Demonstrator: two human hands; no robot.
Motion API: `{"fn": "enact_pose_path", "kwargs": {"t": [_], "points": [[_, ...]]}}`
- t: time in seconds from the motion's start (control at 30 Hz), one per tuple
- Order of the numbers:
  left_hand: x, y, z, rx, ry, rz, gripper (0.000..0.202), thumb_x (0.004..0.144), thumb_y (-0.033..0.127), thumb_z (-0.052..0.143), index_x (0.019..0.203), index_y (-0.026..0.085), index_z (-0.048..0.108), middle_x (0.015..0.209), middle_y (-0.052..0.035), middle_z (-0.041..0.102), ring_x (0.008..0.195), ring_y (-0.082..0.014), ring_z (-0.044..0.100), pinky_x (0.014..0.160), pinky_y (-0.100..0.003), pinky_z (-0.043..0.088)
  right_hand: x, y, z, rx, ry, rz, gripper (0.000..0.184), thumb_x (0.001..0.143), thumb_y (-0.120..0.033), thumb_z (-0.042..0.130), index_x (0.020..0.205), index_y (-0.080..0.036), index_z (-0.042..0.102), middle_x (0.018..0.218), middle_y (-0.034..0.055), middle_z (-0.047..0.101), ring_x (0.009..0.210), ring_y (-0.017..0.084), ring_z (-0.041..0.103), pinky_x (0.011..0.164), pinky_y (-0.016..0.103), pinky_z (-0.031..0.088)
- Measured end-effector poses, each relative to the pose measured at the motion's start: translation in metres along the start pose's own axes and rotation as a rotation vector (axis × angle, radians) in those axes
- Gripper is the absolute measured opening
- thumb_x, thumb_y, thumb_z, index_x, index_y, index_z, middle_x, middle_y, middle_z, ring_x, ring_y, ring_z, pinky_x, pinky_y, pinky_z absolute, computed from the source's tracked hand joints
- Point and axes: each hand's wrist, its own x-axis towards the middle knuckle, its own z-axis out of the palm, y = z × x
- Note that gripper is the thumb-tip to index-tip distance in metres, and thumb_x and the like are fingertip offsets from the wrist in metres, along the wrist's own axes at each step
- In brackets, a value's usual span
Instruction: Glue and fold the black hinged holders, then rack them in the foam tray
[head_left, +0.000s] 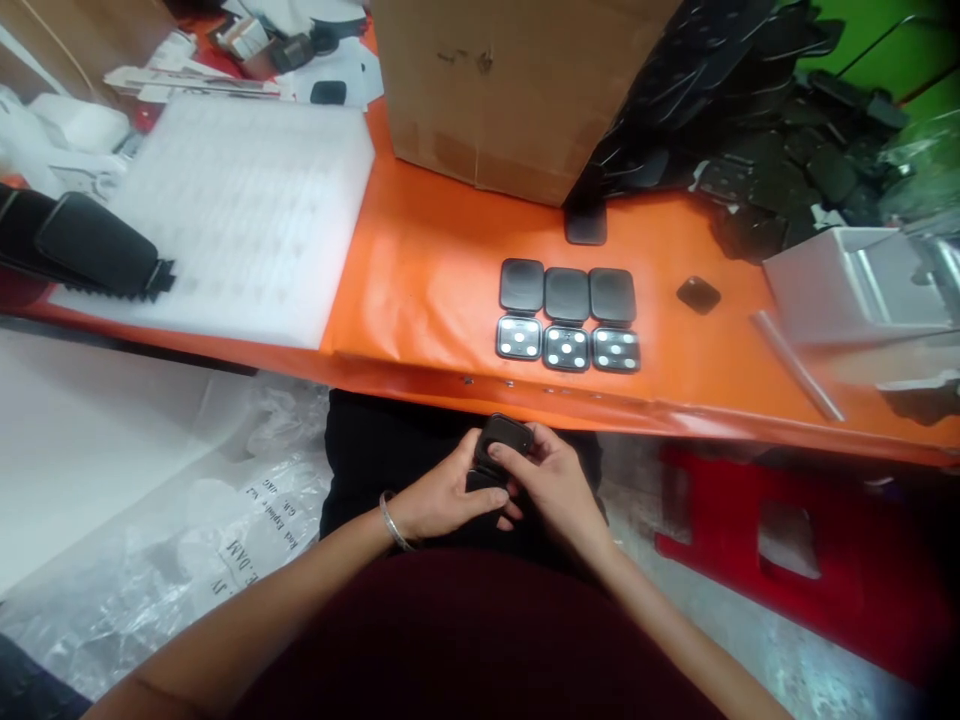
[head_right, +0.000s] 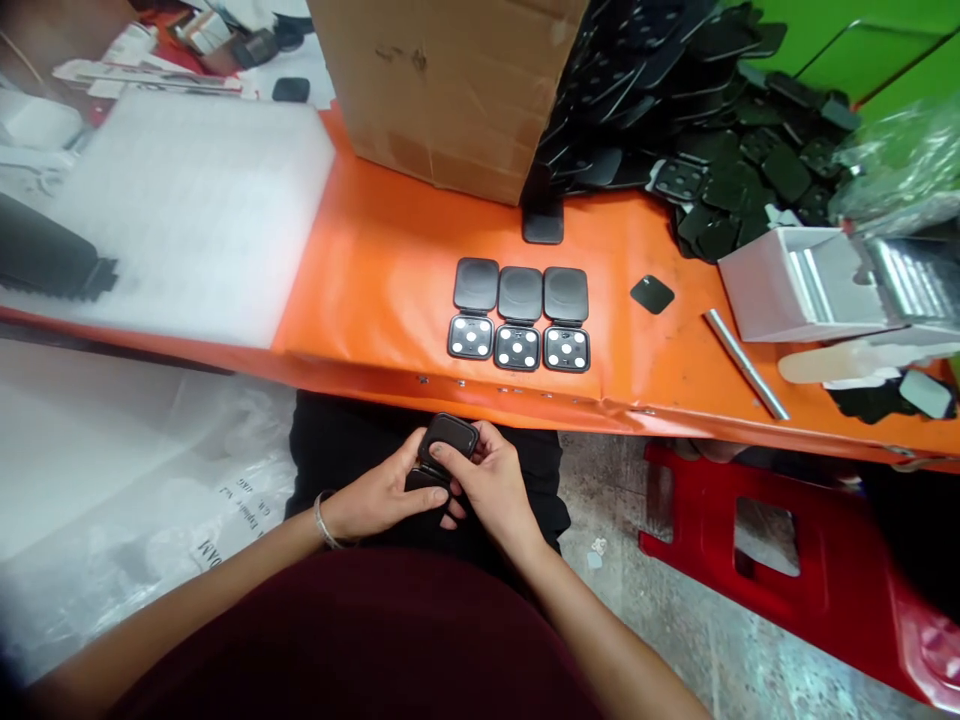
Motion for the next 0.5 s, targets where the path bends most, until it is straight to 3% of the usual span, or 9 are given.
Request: {"fn": "enact_pose_path", "kwargs": {"t": [0.13,0.3,0.5], "points": [[0.004,0.0,0.003,0.044,0.042,0.03,0.055,0.083,0.03,0.064,0.126,0.019,0.031,0.085,-0.0005,0.059,0.068,-0.0132,0.065,0.067,-0.031,0.055,0.0,-0.002,0.002,0.044,-0.052,0.041,0.038,0.07,-0.046,0.073,0.084,-0.022,0.046,0.042,-0.0114,0.046,0.027,0.013,0.047,0.027,0.023,0.039],[0.009,0.003,0.007,0.086,0.09,-0.008,0.052,0.084,0.025,0.061,0.125,0.017,0.031,0.075,0.0018,0.058,0.063,-0.0131,0.063,0.065,-0.029,0.054,0.005,-0.004,0.006,0.011,-0.003,0.11,0.043,0.063,-0.042,0.078,0.083,-0.023,0.044,0.041,-0.0113,0.048,0.026,0.017,0.05,0.022,0.025,0.039],[0.01,-0.001,0.007,0.069,0.144,0.032,0.052,0.083,0.031,0.063,0.124,0.019,0.033,0.081,0.0001,0.059,0.064,-0.0136,0.063,0.065,-0.031,0.055,0.014,-0.004,0.007,0.007,-0.033,0.119,0.04,0.064,-0.04,0.077,0.08,-0.023,0.043,0.037,-0.012,0.045,0.023,0.016,0.047,0.02,0.024,0.035]]}}
